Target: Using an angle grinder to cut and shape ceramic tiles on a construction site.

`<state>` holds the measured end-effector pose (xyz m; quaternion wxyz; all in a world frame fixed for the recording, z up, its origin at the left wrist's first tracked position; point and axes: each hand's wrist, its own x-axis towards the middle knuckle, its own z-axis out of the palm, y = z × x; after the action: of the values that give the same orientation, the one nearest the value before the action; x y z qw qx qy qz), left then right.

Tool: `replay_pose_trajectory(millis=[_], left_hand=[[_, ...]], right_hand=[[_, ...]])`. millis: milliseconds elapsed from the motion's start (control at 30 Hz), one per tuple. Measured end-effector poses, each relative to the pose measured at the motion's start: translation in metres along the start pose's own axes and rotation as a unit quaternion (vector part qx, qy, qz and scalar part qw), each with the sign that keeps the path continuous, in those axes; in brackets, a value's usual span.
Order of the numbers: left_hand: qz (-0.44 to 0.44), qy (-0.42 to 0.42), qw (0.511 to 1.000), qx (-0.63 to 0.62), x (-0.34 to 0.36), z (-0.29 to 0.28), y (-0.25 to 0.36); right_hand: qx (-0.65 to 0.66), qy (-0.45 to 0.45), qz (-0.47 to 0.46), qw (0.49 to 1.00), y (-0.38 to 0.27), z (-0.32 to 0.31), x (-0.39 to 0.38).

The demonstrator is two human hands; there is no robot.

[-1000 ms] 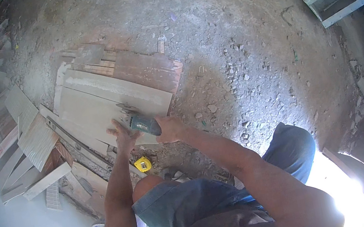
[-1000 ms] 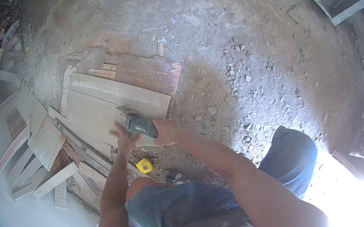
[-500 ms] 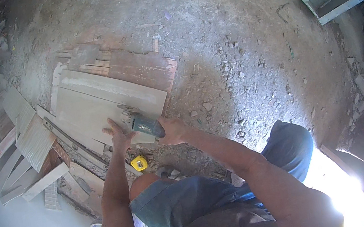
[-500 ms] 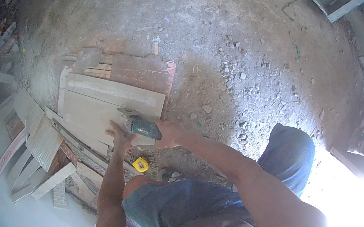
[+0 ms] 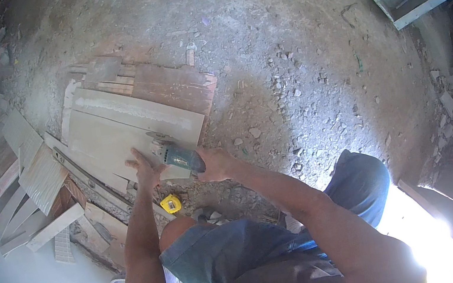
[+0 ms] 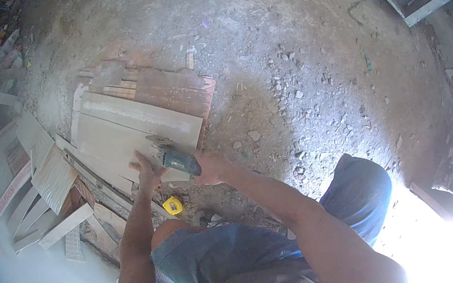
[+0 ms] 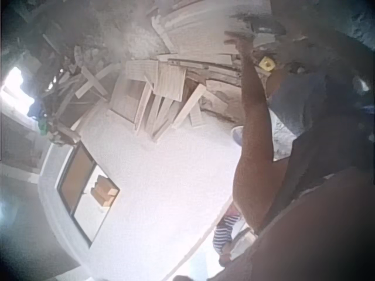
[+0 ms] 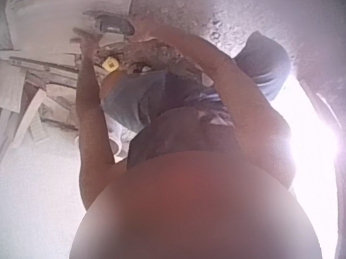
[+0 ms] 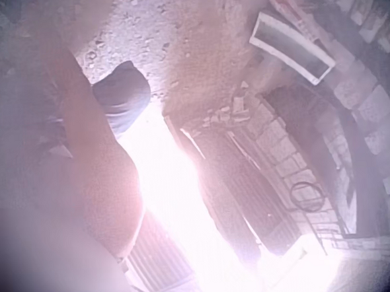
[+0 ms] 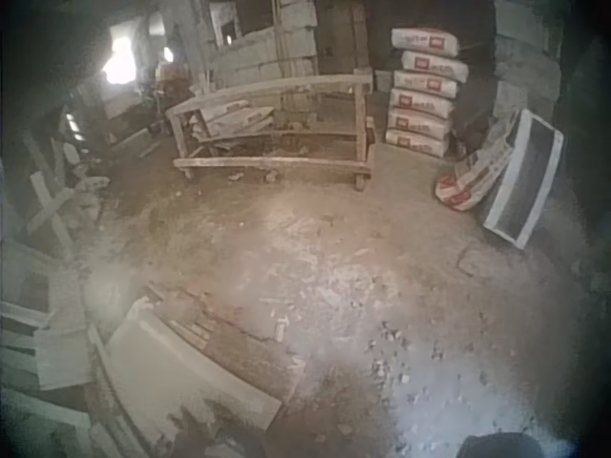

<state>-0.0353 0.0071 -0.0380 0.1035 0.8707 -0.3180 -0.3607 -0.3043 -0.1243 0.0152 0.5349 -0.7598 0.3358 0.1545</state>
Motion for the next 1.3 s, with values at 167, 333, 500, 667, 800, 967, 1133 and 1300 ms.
replay_pose_trajectory(millis=[167,333,500,667,800,967,1133,1300], left_hand=[[-0.047,-0.044,0.998,-0.007,-0.005,-0.010,0.017],[-0.066,-0.033,0.997,-0.021,-0.016,-0.014,0.032],[-0.051,-0.028,0.998,-0.019,-0.013,-0.011,0.023],[-0.021,-0.006,1.000,-0.014,-0.005,-0.004,0.009],[-0.045,-0.025,0.998,-0.029,-0.014,-0.012,0.032],[-0.050,-0.035,0.998,-0.025,-0.013,-0.012,0.026],[-0.044,-0.013,0.999,0.004,-0.010,-0.007,0.020],[-0.085,-0.049,0.994,-0.054,-0.022,-0.016,0.041]], right_hand=[[-0.003,-0.004,0.007,1.000,-0.001,-0.009,-0.019],[0.013,0.020,0.004,1.000,0.017,0.004,-0.026],[0.026,0.034,-0.010,0.999,0.027,0.012,-0.028],[0.006,0.032,-0.006,0.999,0.022,0.006,-0.027],[0.006,0.021,-0.008,1.000,0.022,0.002,-0.025],[-0.011,0.017,-0.010,1.000,0.016,-0.006,-0.037],[0.001,0.007,0.003,1.000,0.023,-0.003,-0.048],[0.026,-0.031,0.039,0.998,0.023,-0.015,-0.062]])
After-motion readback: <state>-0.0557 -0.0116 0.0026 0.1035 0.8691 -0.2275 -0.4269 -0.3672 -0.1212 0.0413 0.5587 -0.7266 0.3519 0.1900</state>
